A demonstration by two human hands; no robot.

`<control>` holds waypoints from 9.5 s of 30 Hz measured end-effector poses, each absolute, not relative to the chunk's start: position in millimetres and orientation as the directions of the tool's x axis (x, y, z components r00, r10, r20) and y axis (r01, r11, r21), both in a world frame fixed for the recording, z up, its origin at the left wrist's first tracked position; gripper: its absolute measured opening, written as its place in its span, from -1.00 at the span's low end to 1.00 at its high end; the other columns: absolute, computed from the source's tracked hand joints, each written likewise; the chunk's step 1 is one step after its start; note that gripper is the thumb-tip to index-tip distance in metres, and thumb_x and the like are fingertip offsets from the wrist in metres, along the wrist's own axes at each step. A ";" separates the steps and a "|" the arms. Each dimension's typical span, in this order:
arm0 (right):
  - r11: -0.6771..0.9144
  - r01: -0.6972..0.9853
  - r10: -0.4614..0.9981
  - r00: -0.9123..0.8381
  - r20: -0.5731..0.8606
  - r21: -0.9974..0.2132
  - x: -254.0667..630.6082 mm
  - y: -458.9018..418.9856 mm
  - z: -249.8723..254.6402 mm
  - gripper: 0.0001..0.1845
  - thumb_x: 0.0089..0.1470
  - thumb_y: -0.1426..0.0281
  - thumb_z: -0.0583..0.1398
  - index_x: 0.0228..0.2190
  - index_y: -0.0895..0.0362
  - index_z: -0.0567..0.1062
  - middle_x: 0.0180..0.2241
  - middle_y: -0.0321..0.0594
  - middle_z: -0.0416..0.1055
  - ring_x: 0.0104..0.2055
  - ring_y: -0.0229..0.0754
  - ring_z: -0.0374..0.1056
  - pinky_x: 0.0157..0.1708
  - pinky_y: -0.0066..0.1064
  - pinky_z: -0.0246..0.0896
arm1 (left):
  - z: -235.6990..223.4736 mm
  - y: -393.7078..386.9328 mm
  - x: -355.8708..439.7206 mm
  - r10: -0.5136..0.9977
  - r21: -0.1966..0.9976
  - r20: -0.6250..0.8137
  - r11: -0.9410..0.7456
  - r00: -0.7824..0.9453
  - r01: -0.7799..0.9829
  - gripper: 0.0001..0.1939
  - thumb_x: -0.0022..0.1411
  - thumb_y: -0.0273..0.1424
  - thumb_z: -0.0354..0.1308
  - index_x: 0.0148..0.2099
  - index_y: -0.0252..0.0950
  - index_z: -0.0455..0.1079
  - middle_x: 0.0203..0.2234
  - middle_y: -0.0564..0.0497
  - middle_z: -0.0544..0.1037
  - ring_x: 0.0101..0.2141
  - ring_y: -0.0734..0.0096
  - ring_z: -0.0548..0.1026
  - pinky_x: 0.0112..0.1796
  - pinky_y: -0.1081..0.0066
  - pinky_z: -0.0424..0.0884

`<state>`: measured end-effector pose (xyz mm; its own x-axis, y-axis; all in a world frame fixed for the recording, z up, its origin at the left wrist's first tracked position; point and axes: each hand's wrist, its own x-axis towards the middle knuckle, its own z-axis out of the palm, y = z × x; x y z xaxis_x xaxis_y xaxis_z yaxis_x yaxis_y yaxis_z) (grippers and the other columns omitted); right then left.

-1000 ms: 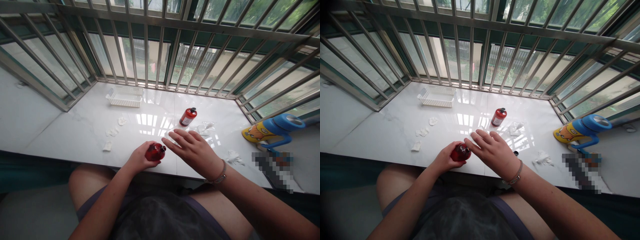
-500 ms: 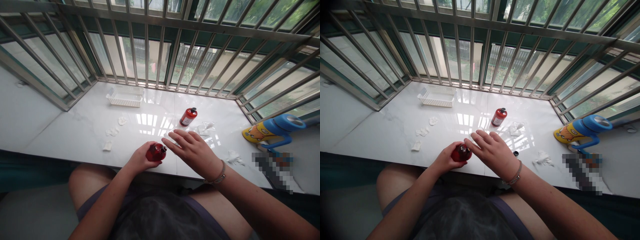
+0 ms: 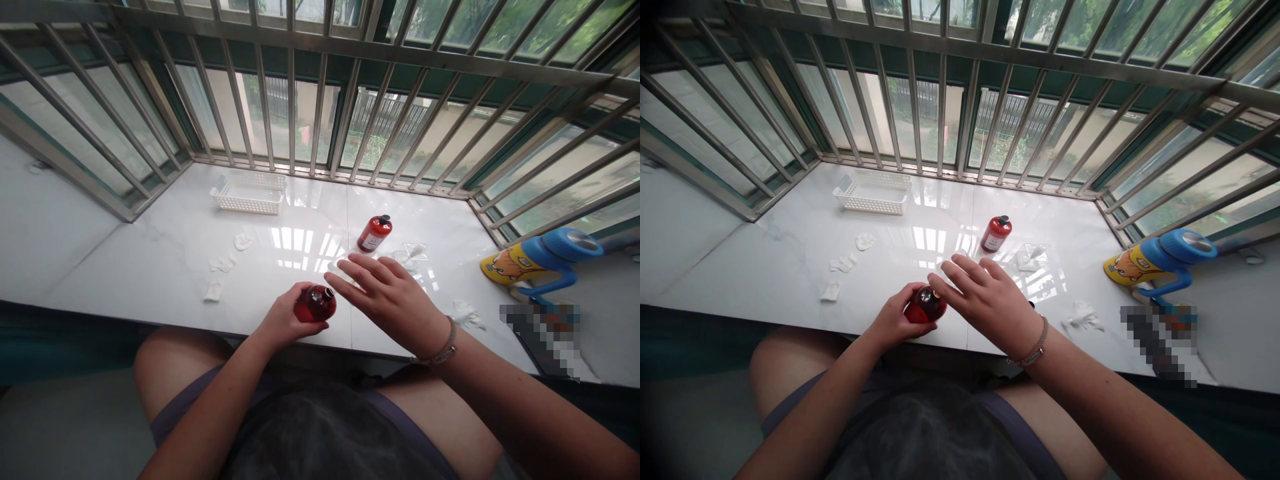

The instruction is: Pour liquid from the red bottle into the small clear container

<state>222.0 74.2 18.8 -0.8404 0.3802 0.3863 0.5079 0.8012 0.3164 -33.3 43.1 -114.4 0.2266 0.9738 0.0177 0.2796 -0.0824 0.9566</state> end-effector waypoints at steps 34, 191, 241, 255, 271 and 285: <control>0.810 0.451 0.327 -0.878 0.348 0.376 230.2 76.6 32.7 -0.53 0.45 0.54 0.18 0.31 0.05 0.44 0.26 -0.09 0.50 0.34 0.08 0.35 0.18 -0.04 0.27 | -114.6 45.7 -21.3 0.970 0.970 0.036 -0.092 0.242 0.224 -0.20 -0.01 -0.19 0.64 0.22 -0.15 0.40 0.03 -0.01 0.63 -0.02 0.12 0.62 0.10 0.18 0.55; 0.441 0.419 0.891 -0.313 0.330 -0.794 168.7 37.4 -55.2 -0.22 0.08 0.58 0.47 0.24 -0.06 0.38 0.11 -0.20 0.55 0.19 0.02 0.43 0.18 -0.06 0.47 | -135.7 30.5 -17.1 0.808 0.695 0.551 -0.583 0.209 0.421 -0.57 0.39 -0.39 0.39 0.09 -0.12 0.20 0.39 -0.26 0.40 0.43 -0.04 0.33 0.44 -0.49 -0.04; 0.415 0.466 0.908 -0.164 0.385 -0.782 152.1 21.5 -64.9 -0.67 0.21 0.47 0.28 -0.07 0.02 0.29 -0.10 -0.11 0.39 -0.03 0.05 0.39 -0.05 -0.02 0.49 | -129.2 27.4 -10.7 0.868 0.764 0.469 -0.491 0.164 0.418 -0.28 0.32 -0.36 0.41 0.37 -0.09 0.11 0.30 -0.22 0.51 0.24 0.02 0.57 0.50 -0.39 -0.12; 0.446 0.531 0.895 -0.251 0.369 -0.721 153.5 29.8 -56.0 -0.64 0.18 0.62 0.34 -0.28 0.00 0.30 -0.31 -0.25 0.41 -0.15 0.00 0.36 -0.11 -0.12 0.43 | -131.4 25.8 -5.5 0.874 0.764 0.478 -0.460 0.080 0.453 -0.28 0.26 -0.40 0.39 0.35 -0.12 0.15 0.12 -0.11 0.65 0.14 0.06 0.65 0.49 -0.33 0.03; 0.345 0.482 0.938 -0.144 0.315 -0.806 173.0 60.7 -43.3 -0.59 0.14 0.43 0.41 -0.31 0.00 0.24 -0.26 -0.31 0.54 -0.23 -0.09 0.50 -0.22 -0.26 0.37 | -108.1 -1.4 -38.9 0.905 0.724 0.423 -0.361 0.035 0.587 0.07 0.21 -0.09 0.54 0.56 -0.13 0.04 0.45 -0.26 0.30 0.43 -0.16 0.31 0.44 -0.25 0.22; 0.296 0.763 0.879 0.016 0.476 -0.574 285.7 155.9 -59.7 -0.54 0.18 0.07 0.39 -0.23 -0.02 0.25 -0.24 -0.16 0.60 -0.26 0.03 0.48 -0.28 -0.17 0.32 | -120.6 -61.0 -179.3 0.895 0.397 0.446 -0.208 0.010 0.894 -0.61 0.51 0.00 0.16 -0.16 -0.14 0.65 -0.32 0.03 0.71 -0.31 0.19 0.71 -0.29 0.34 0.66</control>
